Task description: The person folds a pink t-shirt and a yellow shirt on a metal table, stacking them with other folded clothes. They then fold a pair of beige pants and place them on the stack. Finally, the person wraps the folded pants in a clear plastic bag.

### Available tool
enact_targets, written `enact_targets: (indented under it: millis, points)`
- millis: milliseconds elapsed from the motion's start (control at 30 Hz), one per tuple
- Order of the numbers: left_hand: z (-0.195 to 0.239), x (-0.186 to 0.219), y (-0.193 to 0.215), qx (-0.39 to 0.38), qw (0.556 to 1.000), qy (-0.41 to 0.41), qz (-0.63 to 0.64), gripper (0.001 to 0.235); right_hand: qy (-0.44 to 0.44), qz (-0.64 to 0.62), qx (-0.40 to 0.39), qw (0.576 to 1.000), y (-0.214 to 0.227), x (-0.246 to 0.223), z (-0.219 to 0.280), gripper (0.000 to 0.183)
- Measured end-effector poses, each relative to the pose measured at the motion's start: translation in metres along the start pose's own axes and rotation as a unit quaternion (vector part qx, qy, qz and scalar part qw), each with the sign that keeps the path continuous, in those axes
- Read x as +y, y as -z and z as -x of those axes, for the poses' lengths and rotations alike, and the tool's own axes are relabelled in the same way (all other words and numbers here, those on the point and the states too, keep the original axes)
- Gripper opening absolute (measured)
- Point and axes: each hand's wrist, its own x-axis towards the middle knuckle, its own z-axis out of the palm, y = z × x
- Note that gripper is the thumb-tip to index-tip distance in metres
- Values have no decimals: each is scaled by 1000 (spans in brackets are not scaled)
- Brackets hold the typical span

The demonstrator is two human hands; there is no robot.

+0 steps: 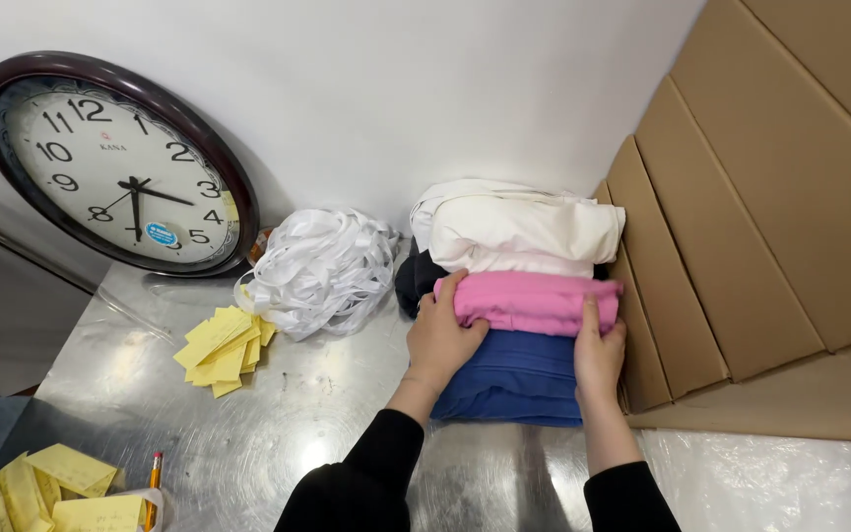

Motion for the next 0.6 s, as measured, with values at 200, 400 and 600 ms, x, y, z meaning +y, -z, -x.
enact_targets:
  millis: [200, 400, 600]
  points:
    - [-7, 1, -9, 30, 998, 52, 5, 83, 9, -37, -15, 999, 4, 13, -6, 89]
    - [71, -24, -6, 249, 945, -205, 49, 58, 122, -62, -88, 987, 65, 60, 78, 68]
    - [178, -101, -31, 141, 984, -48, 96, 66, -18, -61, -138, 988, 127, 74, 147, 25]
